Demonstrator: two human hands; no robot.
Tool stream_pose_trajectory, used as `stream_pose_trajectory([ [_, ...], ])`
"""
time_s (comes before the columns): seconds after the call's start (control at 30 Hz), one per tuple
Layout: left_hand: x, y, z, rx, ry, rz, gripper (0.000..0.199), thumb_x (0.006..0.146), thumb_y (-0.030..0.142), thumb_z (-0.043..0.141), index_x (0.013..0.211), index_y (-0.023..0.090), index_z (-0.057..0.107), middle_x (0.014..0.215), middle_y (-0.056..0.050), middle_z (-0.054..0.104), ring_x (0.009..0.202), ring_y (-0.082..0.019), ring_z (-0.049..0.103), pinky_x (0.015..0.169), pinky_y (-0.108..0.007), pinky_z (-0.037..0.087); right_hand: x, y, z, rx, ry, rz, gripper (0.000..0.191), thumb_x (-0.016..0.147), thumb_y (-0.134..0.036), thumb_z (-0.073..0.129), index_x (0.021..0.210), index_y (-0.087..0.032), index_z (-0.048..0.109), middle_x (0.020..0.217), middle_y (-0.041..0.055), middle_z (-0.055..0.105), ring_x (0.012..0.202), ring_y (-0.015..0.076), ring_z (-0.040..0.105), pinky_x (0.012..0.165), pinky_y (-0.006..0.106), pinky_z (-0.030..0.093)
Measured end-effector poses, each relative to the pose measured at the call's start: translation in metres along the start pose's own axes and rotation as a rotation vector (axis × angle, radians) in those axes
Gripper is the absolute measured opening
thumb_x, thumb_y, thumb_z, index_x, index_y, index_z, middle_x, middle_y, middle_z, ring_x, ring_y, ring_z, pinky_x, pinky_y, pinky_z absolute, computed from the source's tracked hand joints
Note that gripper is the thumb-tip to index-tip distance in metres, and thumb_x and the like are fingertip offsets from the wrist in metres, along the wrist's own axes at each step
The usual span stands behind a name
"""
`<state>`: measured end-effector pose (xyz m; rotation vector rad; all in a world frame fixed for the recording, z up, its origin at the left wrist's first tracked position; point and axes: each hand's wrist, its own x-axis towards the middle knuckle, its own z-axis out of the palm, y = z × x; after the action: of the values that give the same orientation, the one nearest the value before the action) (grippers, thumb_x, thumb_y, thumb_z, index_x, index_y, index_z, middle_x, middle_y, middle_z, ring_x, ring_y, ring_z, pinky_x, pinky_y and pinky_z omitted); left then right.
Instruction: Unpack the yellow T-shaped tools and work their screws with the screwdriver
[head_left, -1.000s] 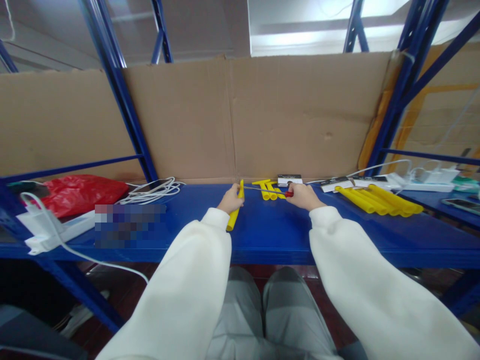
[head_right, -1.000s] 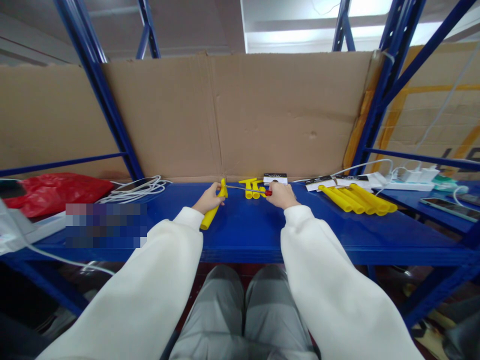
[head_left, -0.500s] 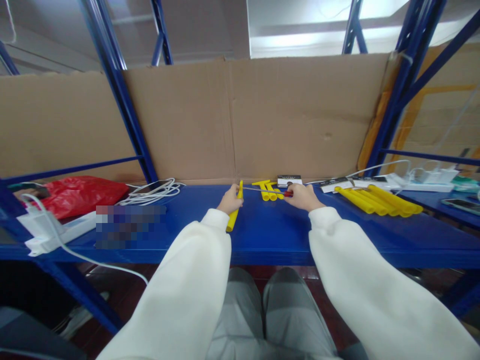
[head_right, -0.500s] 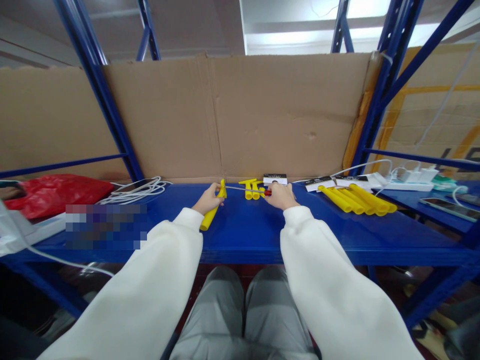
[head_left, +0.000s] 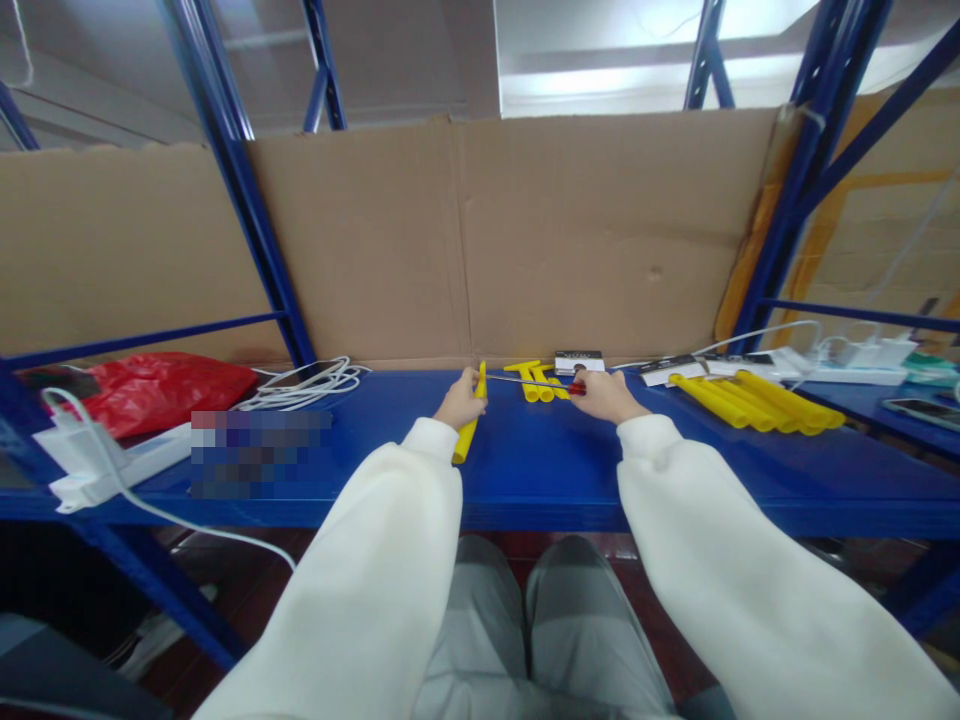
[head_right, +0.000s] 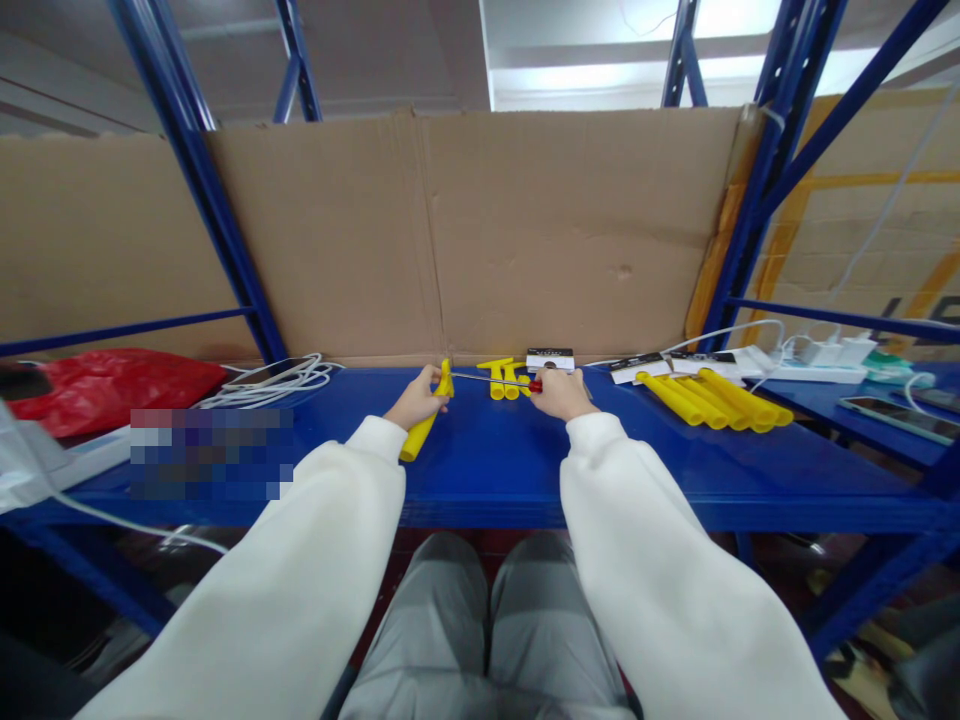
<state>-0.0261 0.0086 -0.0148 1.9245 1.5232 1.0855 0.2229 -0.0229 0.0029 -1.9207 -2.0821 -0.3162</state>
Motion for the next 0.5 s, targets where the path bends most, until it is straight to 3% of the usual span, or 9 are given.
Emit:
stream_pose_trajectory([
  [0.13, 0.0004, -0.0004, 0.0003, 0.008, -0.004, 0.007, 0.034, 0.075, -0.002, 0.059, 0.1, 0.018, 0.049, 0.11, -0.008, 0.069, 0.054, -0.007, 0.061, 0.057, -0.021, 0.053, -0.0018, -0.0011, -0.0027, -0.003, -0.013, 0.014, 0.018, 0.086, -0.026, 0.055, 0.094, -0.021, 0.07, 0.098, 0.0103, 0.076, 0.101, 0.0287, 0.067, 0.09, 0.04, 0.04],
  [0.37, 0.0021, -0.0023, 0.0004, 0.008, -0.018, -0.001, 0.038, 0.075, 0.0, 0.06, 0.106, 0.019, 0.049, 0.104, -0.006, 0.072, 0.056, -0.009, 0.063, 0.058, -0.021, 0.053, -0.0007, 0.0017, -0.0002, -0.017, -0.017, -0.003, 0.017, 0.084, -0.028, 0.059, 0.094, -0.022, 0.071, 0.094, 0.0097, 0.075, 0.093, 0.0262, 0.069, 0.075, 0.031, 0.044],
  [0.5, 0.0015, -0.0014, -0.0001, 0.019, -0.01, -0.006, 0.037, 0.075, 0.0, 0.06, 0.106, 0.018, 0.051, 0.099, -0.006, 0.072, 0.057, -0.011, 0.065, 0.062, -0.025, 0.055, -0.0004, 0.0014, -0.0006, -0.02, -0.013, -0.014, 0.019, 0.087, -0.028, 0.058, 0.098, -0.023, 0.071, 0.098, 0.0094, 0.076, 0.097, 0.0262, 0.068, 0.081, 0.033, 0.044],
])
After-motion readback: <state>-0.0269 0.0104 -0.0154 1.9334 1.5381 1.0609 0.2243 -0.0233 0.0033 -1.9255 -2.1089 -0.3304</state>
